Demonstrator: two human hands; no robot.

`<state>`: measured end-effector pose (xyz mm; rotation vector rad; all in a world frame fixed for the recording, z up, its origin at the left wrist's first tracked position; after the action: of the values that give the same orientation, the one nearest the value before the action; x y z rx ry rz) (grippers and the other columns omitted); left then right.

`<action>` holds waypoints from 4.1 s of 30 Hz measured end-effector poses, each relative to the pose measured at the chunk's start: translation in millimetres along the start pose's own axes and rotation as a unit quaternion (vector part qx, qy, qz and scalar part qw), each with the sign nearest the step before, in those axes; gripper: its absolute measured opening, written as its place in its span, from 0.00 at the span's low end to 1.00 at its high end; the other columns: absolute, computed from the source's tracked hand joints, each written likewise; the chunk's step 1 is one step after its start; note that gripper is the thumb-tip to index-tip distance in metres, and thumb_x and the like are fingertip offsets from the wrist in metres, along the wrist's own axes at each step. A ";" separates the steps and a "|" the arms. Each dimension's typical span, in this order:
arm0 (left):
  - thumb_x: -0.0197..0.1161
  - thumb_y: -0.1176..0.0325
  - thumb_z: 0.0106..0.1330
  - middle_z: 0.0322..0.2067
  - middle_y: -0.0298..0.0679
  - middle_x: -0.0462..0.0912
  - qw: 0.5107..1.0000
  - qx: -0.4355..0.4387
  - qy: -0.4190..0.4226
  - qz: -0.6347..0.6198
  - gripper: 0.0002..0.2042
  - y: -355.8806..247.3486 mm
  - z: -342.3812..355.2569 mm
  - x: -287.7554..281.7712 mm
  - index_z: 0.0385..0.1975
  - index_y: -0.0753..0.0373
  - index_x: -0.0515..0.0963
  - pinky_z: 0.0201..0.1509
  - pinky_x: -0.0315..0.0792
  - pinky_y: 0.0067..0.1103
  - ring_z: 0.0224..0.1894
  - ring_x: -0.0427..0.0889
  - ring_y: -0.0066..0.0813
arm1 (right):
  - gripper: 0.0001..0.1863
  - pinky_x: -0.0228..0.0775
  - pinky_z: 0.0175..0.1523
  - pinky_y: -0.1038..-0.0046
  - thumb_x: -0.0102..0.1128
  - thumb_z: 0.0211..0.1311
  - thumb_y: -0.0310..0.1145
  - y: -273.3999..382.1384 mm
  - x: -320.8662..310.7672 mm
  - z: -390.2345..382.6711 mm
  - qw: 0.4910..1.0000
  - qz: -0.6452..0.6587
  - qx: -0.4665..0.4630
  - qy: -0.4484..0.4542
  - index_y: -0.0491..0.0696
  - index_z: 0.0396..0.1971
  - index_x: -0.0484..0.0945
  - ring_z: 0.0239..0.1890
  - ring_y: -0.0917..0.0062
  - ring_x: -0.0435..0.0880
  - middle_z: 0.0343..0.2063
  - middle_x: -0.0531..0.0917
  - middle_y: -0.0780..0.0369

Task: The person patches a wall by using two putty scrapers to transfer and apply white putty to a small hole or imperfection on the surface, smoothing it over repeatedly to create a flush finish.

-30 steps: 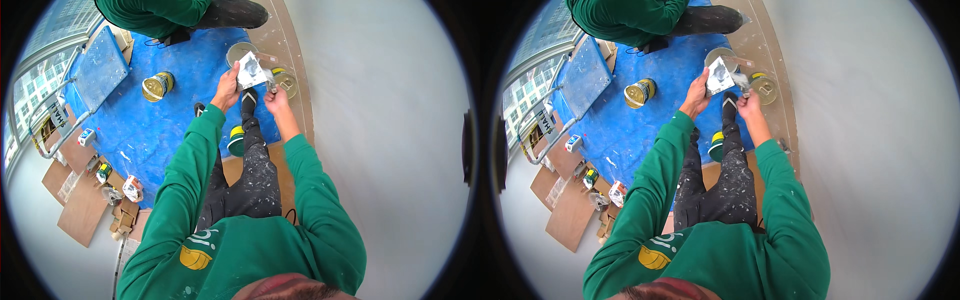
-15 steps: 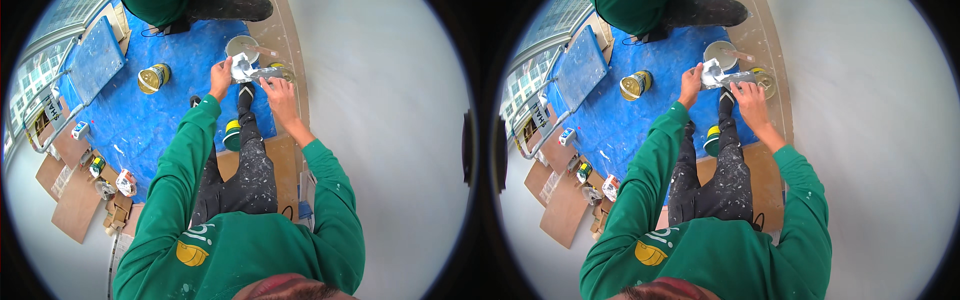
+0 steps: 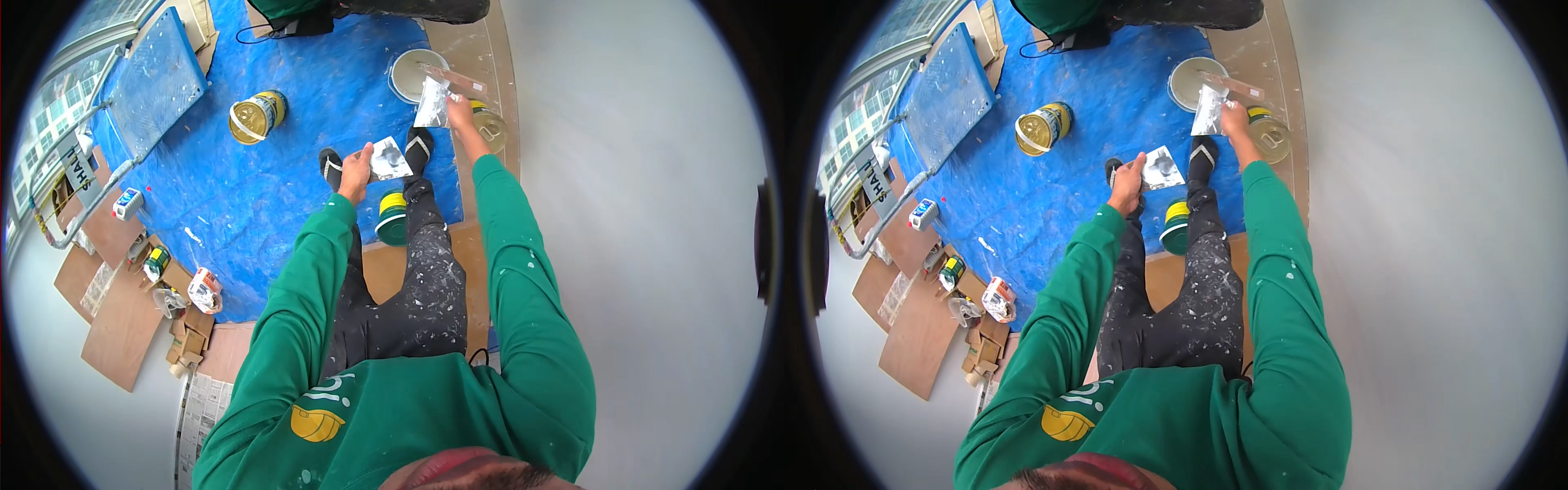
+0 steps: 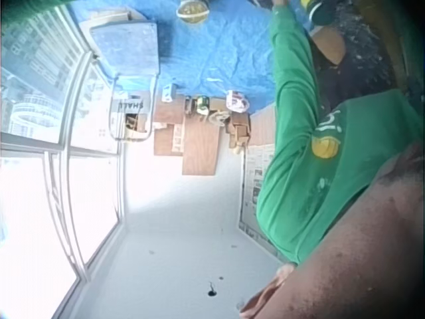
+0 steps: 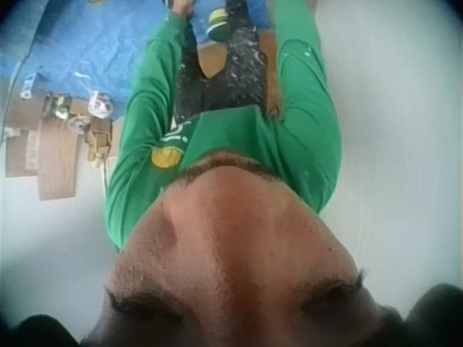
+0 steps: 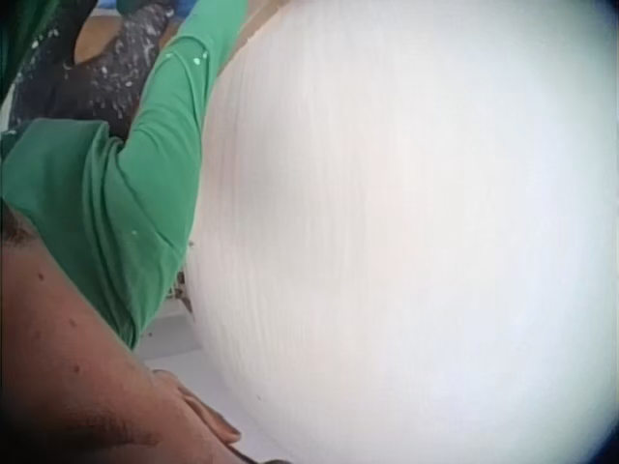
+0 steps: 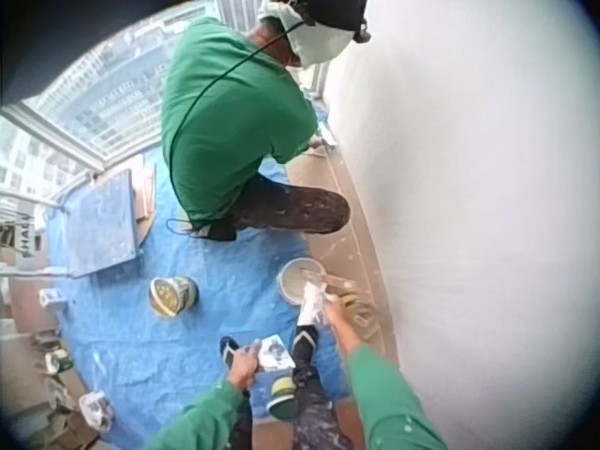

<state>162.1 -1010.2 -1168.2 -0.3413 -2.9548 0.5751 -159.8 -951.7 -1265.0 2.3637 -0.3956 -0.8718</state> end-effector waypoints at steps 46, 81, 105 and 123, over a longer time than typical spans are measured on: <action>0.58 0.54 0.75 0.52 0.42 0.82 0.992 -0.001 0.076 -0.100 0.25 -52.9 52.1 -20.0 0.57 0.72 0.72 0.59 0.74 0.27 0.53 0.81 0.29 | 0.28 0.74 0.53 0.55 0.60 0.61 0.36 121.7 23.2 0.7 0.689 -0.587 -0.395 -0.155 0.49 0.62 0.71 0.47 0.58 0.82 0.43 0.81 0.55; 0.61 0.51 0.73 0.41 0.40 0.84 0.988 0.138 -0.069 0.023 0.27 -68.5 75.5 -71.1 0.48 0.77 0.79 0.47 0.74 0.23 0.41 0.79 0.22 | 0.22 0.69 0.20 0.78 0.47 0.76 0.39 -23.7 56.3 -10.0 0.914 0.035 0.236 0.329 0.47 0.63 0.67 0.17 0.81 0.73 0.26 0.76 0.63; 0.51 0.32 0.68 0.26 0.57 0.81 0.928 0.215 -0.125 0.278 0.37 -129.1 103.4 48.1 0.32 0.69 0.84 0.42 0.71 0.41 0.33 0.81 0.53 | 0.29 0.61 0.20 0.81 0.51 0.75 0.40 113.3 -182.5 -251.2 0.916 0.076 0.212 0.332 0.47 0.72 0.61 0.16 0.85 0.70 0.25 0.75 0.65; 0.57 0.43 0.73 0.27 0.33 0.81 0.976 0.189 0.105 0.021 0.30 -134.4 77.5 108.1 0.31 0.72 0.82 0.32 0.67 0.19 0.28 0.71 0.16 | 0.38 0.75 0.38 0.63 0.65 0.54 0.20 112.2 -181.0 -247.9 0.912 -0.338 -0.222 0.068 0.67 0.66 0.72 0.33 0.64 0.80 0.36 0.74 0.60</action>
<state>19.0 -1133.2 -1181.1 -0.3955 -2.5682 1.0168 -137.0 -853.7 -954.0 2.1027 0.6600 -0.9512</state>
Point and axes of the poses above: each hand's wrist, its own z-axis towards the middle knuckle, its own x-axis out of the palm, y = z × x, the point moved 10 cm from there along z, towards the middle knuckle
